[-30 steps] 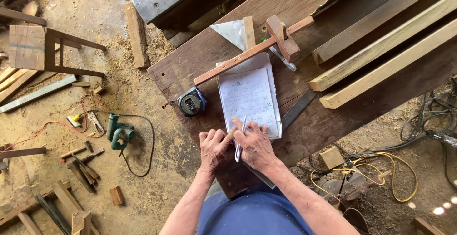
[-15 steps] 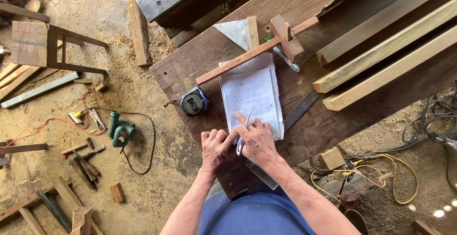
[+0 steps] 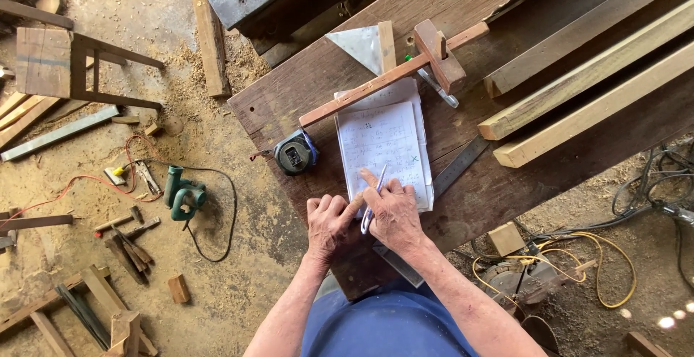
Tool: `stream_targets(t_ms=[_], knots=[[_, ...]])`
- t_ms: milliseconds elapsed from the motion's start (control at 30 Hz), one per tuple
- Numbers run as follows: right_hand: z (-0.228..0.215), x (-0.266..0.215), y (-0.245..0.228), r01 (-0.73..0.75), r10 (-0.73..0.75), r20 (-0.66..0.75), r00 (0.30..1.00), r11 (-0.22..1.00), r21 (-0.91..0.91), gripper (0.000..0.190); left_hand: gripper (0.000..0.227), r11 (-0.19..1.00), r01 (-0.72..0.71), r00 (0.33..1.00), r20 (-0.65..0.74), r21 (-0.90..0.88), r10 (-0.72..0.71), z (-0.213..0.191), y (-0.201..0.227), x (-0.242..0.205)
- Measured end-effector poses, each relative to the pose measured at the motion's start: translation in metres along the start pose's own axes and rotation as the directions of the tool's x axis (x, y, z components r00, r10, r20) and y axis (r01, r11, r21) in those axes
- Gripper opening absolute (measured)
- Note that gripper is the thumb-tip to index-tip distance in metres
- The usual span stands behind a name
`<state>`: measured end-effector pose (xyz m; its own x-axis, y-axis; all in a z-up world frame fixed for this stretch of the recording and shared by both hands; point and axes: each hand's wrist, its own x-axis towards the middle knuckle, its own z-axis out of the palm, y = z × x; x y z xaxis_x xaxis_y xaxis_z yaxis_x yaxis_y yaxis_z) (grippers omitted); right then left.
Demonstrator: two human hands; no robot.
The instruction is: Measuring and marking dimensions on wooden planks using a square, pencil, and tape measure on a workbench.
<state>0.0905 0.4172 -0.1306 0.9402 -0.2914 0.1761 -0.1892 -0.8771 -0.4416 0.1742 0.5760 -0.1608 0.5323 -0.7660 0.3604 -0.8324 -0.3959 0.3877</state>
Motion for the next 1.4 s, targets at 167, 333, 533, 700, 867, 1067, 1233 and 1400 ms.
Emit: stream_targets(t_ms=[167,333,533,700,867,1067,1233,1400], knots=[[0.005,-0.004,0.002,0.004,-0.004,-0.014,1.0,1.0,-0.016,0.015,0.061,1.0,0.002,1.0,-0.002,0.008,-0.002,0.002,-0.001,-0.002],[0.014,-0.007,0.005,0.0,0.0,-0.029,1.0,1.0,0.0,0.018,0.061,1.0,-0.004,1.0,-0.009,0.003,0.004,0.003,-0.001,-0.001],[0.018,-0.009,0.005,-0.006,0.006,-0.025,1.0,1.0,-0.006,0.017,0.057,1.0,0.0,1.0,-0.015,0.001,0.0,0.002,-0.001,-0.002],[0.02,-0.01,0.005,-0.006,0.004,-0.056,0.998,1.0,-0.023,0.017,0.056,1.0,-0.001,1.0,-0.014,-0.01,0.0,0.002,-0.002,-0.002],[0.013,-0.005,-0.001,-0.007,0.005,-0.079,0.997,1.0,-0.025,0.018,0.058,1.0,0.0,1.0,-0.008,-0.001,0.0,0.002,-0.001,-0.002],[0.018,-0.008,0.001,-0.014,0.012,-0.078,0.997,0.999,-0.035,0.019,0.061,1.0,-0.002,1.0,-0.012,-0.022,0.002,-0.001,0.001,0.002],[0.017,-0.007,-0.002,-0.01,0.007,-0.08,0.997,0.999,-0.039,0.021,0.059,1.0,-0.001,1.0,-0.016,-0.018,0.0,-0.002,0.002,0.003],[0.015,-0.006,-0.003,-0.014,0.011,-0.076,0.997,0.999,-0.041,0.022,0.06,1.0,-0.002,1.0,-0.019,-0.019,0.001,-0.003,0.002,0.004]])
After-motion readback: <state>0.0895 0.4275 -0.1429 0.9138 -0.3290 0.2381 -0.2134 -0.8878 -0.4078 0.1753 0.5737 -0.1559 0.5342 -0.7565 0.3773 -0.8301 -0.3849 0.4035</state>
